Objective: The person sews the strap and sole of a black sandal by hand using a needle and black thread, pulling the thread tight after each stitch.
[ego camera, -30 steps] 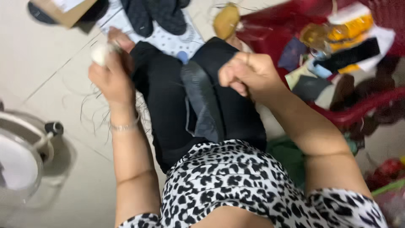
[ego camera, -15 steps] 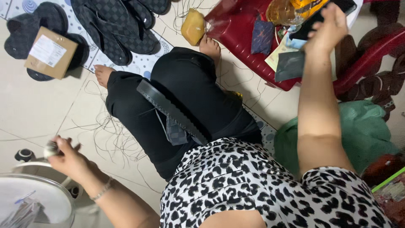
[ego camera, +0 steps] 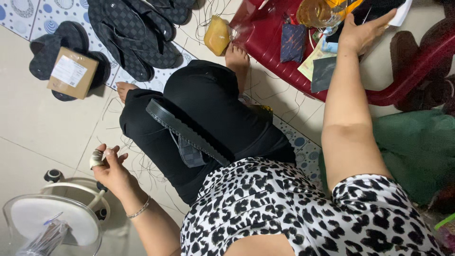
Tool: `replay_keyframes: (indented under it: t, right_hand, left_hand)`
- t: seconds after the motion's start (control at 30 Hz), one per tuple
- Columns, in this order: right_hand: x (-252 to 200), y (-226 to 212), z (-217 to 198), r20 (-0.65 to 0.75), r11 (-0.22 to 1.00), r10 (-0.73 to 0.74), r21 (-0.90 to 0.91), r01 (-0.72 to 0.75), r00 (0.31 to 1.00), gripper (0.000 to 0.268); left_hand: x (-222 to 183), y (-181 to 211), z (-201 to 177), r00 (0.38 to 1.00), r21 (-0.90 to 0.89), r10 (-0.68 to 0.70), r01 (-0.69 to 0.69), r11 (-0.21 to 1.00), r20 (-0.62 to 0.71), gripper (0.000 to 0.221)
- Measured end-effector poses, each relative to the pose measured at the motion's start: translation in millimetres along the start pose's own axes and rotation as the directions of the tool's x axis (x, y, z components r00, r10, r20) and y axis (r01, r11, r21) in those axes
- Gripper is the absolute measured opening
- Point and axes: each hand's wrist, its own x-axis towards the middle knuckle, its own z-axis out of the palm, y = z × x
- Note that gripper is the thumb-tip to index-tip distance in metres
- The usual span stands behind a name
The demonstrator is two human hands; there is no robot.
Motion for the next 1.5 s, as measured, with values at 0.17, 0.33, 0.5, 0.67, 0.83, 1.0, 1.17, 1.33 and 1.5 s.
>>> replay_keyframes:
  t: [0.17,0.33,0.5,0.67,0.83,1.0,1.17,1.33,1.5]
  right_hand:
    - [-2.0,-16.8,-9.5,-0.015,0.985,0.006,-0.172,-0.008,1.000,0.137]
    - [-6.6,-26.4,-9.3,0.015,0.989,0.052,-0.139,-0.049,0.999,0.133]
    - [-14.0,-31.1,-17.4,0.044,0.986,0.056,-0.162,-0.048,0.997,0.131]
    - [-4.9,15.7,-8.2,-0.135,0.956,-0.269,0.086,0.282,0.954,0.134]
    - [-18.9,51.4,-14.2,-0.136,0.933,-0.118,0.325,0.157,0.984,0.099]
    - [-56.3,33.7,-47.6,-0.084,0.941,-0.088,0.318,0.111,0.993,0.058]
    - [-61.7,30.5,-53.6,0.048,0.960,-0.010,0.280,-0.004,0.999,0.028]
    - [-49.7,31.3,-46.3,0.061,0.971,-0.053,0.237,0.037,0.997,0.038]
    - [-40.8,39.3,-32.9,-0.035,0.970,-0.155,0.185,0.159,0.987,0.058]
  left_hand:
    - [-3.9,4.6,10.5,0.999,-0.034,0.003,-0.002,0.999,0.032,0.022]
    - [-8.4,14.5,21.5,0.998,-0.030,0.040,-0.038,0.999,0.051,0.025]
    - [-9.7,10.6,23.6,0.996,-0.037,0.063,-0.060,0.997,0.070,0.027]
    - [-8.5,-2.7,21.2,0.994,-0.078,0.052,-0.045,0.996,0.093,0.029]
    - [-9.7,-2.0,23.9,0.996,-0.067,0.023,-0.017,0.998,0.088,0.029]
    - [-10.7,4.5,33.7,0.997,-0.045,0.008,-0.004,0.999,0.082,0.028]
    - [-7.2,-3.5,29.5,0.996,0.010,0.003,-0.004,1.000,0.087,0.024]
    - [-6.9,-10.3,31.2,0.995,-0.038,0.031,-0.027,0.999,0.098,0.023]
    - [-5.8,-16.2,29.7,0.993,-0.042,0.043,-0.039,0.998,0.108,0.024]
